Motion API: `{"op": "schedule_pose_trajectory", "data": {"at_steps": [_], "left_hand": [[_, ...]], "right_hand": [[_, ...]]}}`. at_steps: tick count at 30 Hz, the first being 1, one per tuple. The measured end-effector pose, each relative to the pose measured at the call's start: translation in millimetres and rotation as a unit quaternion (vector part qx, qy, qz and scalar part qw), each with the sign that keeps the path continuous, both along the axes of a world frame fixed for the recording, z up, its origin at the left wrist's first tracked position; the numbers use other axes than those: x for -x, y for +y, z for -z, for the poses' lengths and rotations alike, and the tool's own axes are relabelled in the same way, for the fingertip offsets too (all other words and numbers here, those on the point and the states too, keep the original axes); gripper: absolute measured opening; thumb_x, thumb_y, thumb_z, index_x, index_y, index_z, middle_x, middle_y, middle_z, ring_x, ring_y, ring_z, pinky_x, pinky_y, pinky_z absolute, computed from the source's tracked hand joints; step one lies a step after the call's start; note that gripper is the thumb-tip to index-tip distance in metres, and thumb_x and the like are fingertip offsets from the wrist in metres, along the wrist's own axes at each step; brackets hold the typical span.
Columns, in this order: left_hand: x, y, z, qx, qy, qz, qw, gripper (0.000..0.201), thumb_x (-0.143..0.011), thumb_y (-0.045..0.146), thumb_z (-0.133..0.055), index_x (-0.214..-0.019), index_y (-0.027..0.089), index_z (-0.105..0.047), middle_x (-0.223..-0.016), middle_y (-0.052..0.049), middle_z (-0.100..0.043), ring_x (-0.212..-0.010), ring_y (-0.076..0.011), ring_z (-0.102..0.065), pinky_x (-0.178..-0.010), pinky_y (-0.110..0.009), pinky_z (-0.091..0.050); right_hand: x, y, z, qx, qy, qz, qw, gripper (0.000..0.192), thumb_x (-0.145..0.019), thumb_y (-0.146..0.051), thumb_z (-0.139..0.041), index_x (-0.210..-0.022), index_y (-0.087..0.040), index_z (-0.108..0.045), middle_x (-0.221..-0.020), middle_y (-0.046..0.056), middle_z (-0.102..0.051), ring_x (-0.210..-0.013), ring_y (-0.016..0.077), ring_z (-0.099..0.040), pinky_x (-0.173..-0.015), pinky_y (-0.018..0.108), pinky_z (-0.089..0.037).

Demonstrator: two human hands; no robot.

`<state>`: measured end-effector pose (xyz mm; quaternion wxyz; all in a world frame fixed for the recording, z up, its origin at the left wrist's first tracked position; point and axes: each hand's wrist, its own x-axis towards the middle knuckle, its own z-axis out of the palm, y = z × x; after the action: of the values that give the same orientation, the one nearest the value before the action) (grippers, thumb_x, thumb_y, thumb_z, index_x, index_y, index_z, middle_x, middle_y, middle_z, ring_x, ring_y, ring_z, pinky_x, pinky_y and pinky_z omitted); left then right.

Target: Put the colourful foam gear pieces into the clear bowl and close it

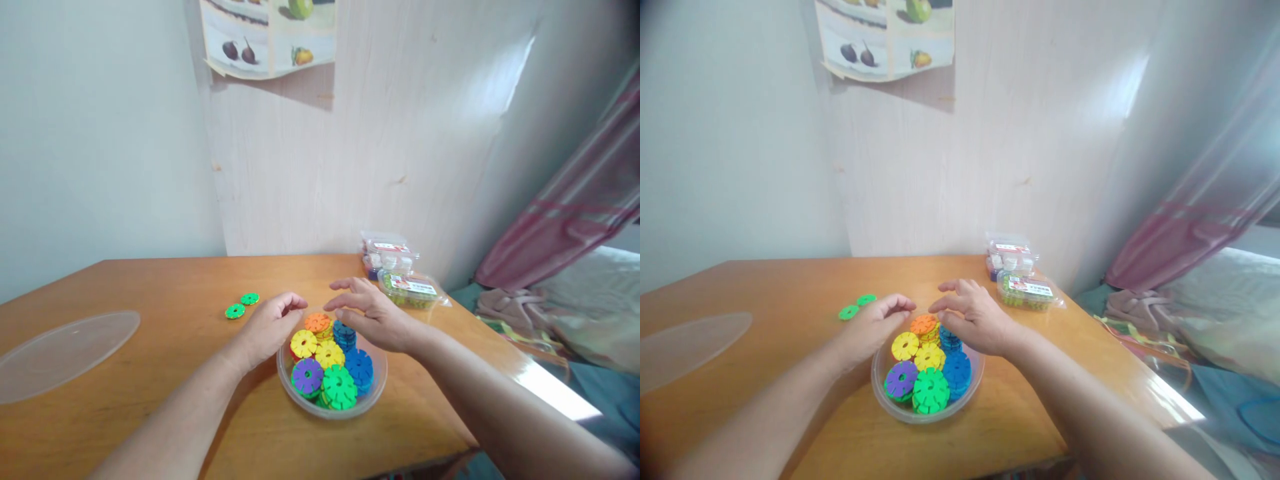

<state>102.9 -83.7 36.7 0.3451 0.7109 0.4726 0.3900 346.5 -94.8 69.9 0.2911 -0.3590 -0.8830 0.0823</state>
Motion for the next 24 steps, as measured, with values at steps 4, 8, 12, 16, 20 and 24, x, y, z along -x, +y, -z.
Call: {"op": "schedule_pose_trajectory", "data": {"at_steps": [4,8,12,16,20,24], "left_hand": [[1.0,0.1,-2.1,-0.032,0.026,0.004,0.999,0.024,-0.086,0.033,-0.053,-0.101,0.02,-0.067,-0.102,-0.003,-0.072,-0.099,-0.0204,-0.066,-0.088,-0.034,-0.049],[3.6,-1.0,-5.2,-0.076,0.068,0.001,0.995,0.023,-0.087,0.031,-0.051,-0.094,0.021,-0.07,-0.099,-0.003,-0.07,-0.095,-0.0197,-0.065,-0.086,-0.033,-0.049],[3.5,-2.2,-7.8,-0.116,0.095,0.02,0.989,0.022,-0.086,0.026,-0.05,-0.088,0.021,-0.072,-0.097,-0.003,-0.068,-0.094,-0.0189,-0.063,-0.084,-0.032,-0.048],[2.0,-3.5,-9.6,-0.121,0.101,0.027,0.987,0.023,-0.084,0.023,-0.05,-0.086,0.021,-0.073,-0.096,-0.004,-0.067,-0.093,-0.0185,-0.062,-0.084,-0.031,-0.047],[0.1,-5.4,-11.5,-0.102,0.101,0.027,0.989,0.024,-0.084,0.022,-0.049,-0.087,0.021,-0.073,-0.096,-0.004,-0.066,-0.092,-0.0182,-0.062,-0.082,-0.03,-0.048],[-1.6,-6.5,-11.4,-0.096,0.105,0.027,0.989,0.025,-0.084,0.022,-0.048,-0.087,0.021,-0.073,-0.096,-0.004,-0.066,-0.092,-0.018,-0.062,-0.081,-0.029,-0.047]], "right_hand": [[13.6,-5.1,-5.5,-0.005,-0.103,-0.006,0.995,0.03,-0.097,-0.038,-0.049,-0.118,-0.038,-0.07,-0.143,0.007,-0.049,-0.129,0.03,-0.044,-0.104,0.056,-0.034],[15.8,-3.6,-5.1,-0.015,-0.135,0.006,0.991,0.03,-0.096,-0.036,-0.049,-0.116,-0.037,-0.071,-0.145,0.007,-0.048,-0.132,0.0308,-0.041,-0.105,0.056,-0.032],[15.2,-5.0,-8.3,-0.026,-0.138,0.026,0.99,0.029,-0.095,-0.032,-0.05,-0.114,-0.035,-0.072,-0.143,0.008,-0.05,-0.129,0.029,-0.045,-0.104,0.053,-0.034],[16.7,-7.5,-14.6,-0.033,-0.147,0.052,0.987,0.029,-0.096,-0.03,-0.047,-0.107,-0.027,-0.074,-0.139,0.009,-0.054,-0.125,0.0284,-0.048,-0.102,0.051,-0.037],[19.0,-6.5,-19.7,-0.048,-0.179,0.069,0.98,0.034,-0.098,-0.029,-0.042,-0.095,-0.021,-0.075,-0.138,0.01,-0.056,-0.126,0.029,-0.048,-0.101,0.05,-0.038],[20.7,-3.7,-21.8,-0.045,-0.213,0.074,0.973,0.04,-0.1,-0.031,-0.038,-0.092,-0.019,-0.075,-0.138,0.01,-0.058,-0.13,0.0302,-0.045,-0.103,0.049,-0.037]]}}
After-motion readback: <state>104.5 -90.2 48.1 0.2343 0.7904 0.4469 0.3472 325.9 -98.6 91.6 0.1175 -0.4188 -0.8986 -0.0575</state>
